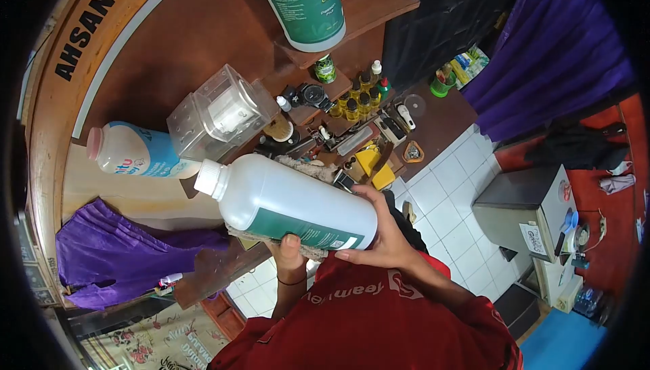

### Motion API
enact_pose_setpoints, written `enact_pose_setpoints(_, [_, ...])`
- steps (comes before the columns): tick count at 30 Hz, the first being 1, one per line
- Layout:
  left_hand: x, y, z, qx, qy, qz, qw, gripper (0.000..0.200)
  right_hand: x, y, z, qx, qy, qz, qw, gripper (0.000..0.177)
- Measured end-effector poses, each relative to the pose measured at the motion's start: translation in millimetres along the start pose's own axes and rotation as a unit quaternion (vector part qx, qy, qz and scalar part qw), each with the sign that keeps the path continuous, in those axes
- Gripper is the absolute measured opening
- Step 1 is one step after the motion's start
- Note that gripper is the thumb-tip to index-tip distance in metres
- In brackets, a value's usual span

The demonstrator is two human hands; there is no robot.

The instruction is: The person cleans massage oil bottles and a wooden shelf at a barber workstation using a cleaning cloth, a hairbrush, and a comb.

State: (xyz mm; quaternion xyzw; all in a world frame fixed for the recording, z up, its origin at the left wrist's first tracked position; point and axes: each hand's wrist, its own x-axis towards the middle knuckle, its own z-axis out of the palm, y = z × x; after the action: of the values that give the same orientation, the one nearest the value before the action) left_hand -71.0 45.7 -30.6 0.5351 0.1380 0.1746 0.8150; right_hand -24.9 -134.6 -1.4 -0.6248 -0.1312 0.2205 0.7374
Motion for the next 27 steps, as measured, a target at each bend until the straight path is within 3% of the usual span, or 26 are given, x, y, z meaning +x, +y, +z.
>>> enact_pose_setpoints(4, [2.0, 10.8, 6.5, -0.010, 0.044, -0.002, 0.999, 0.092, 3.0, 0.3, 0.4, -0.042, -0.005, -0.055, 0.998, 0.100])
enact_pose_setpoints(6, [3.8, 16.2, 9.5, -0.051, 0.008, -0.054, 0.997, 0.092, 2.8, 3.3, -5.6, -0.037, -0.011, -0.054, 0.998, 0.101])
enact_pose_setpoints(7, [4.6, 15.0, 12.4, -0.029, 0.008, -0.016, 0.999, 0.090, 6.1, 3.3, -7.0, -0.028, -0.015, -0.059, 0.998, 0.102])
enact_pose_setpoints(9, [3.3, 21.2, 28.3, -0.013, 0.063, -0.007, 0.998, 0.087, 15.5, 3.5, -7.7, -0.005, -0.014, -0.124, 0.992, 0.107])
enact_pose_setpoints(10, [1.0, 23.1, 28.2, -0.050, 0.022, -0.021, 0.998, 0.086, 19.2, 4.3, -10.9, -0.016, -0.014, -0.165, 0.986, 0.107])
enact_pose_setpoints(12, [-3.6, 19.5, 49.0, -0.091, 0.022, -0.036, 0.995, 0.084, 20.2, -1.1, -13.8, -0.002, -0.002, -0.184, 0.983, 0.103])
enact_pose_setpoints(14, [-4.8, 6.5, 65.4, 0.033, -0.030, 0.025, 0.999, 0.083, 19.7, -3.9, -23.7, -0.044, 0.029, -0.176, 0.983, 0.099])
enact_pose_setpoints(15, [-3.0, 10.1, 79.1, 0.084, -0.051, 0.058, 0.994, 0.081, 20.1, -11.9, -24.7, -0.006, 0.047, -0.159, 0.986, 0.095])
enact_pose_setpoints(18, [8.4, 15.0, 83.2, -0.064, -0.017, -0.055, 0.996, 0.069, 12.2, -11.9, -52.5, 0.131, -0.017, -0.041, 0.990, 0.088])
enact_pose_setpoints(19, [16.1, 13.1, 72.2, -0.094, -0.038, -0.050, 0.994, 0.066, 4.3, -12.1, -60.4, 0.265, -0.073, 0.052, 0.960, 0.086])
enact_pose_setpoints(20, [23.9, 0.1, 47.0, -0.221, -0.052, -0.135, 0.965, 0.068, -2.5, -12.4, -68.3, 0.391, -0.127, 0.140, 0.901, 0.085])
enact_pose_setpoints(21, [30.2, 12.1, 57.6, -0.255, -0.092, -0.139, 0.953, 0.071, -6.1, -3.5, -74.3, 0.445, -0.204, 0.161, 0.857, 0.083])
enact_pose_setpoints(22, [36.7, 22.3, 70.8, -0.289, -0.133, -0.142, 0.938, 0.074, -14.9, -1.7, -80.2, 0.439, -0.174, 0.194, 0.860, 0.089])
enact_pose_setpoints(23, [40.8, 9.2, 63.1, -0.277, -0.189, -0.141, 0.931, 0.077, -22.5, -2.7, -84.1, 0.434, -0.142, 0.229, 0.860, 0.095])
enact_pose_setpoints(24, [43.6, -4.7, 56.0, -0.266, -0.244, -0.140, 0.922, 0.079, -20.6, -4.2, -89.5, 0.424, -0.189, 0.226, 0.856, 0.090])
enact_pose_setpoints(25, [35.5, -10.4, 64.4, -0.263, -0.245, -0.140, 0.923, 0.079, -17.3, -2.7, -94.6, 0.438, -0.203, 0.223, 0.847, 0.089])
enact_pose_setpoints(27, [10.9, -31.5, 88.9, -0.098, -0.158, -0.055, 0.981, 0.087, -6.2, -8.8, -101.6, 0.437, -0.211, 0.209, 0.849, 0.090])
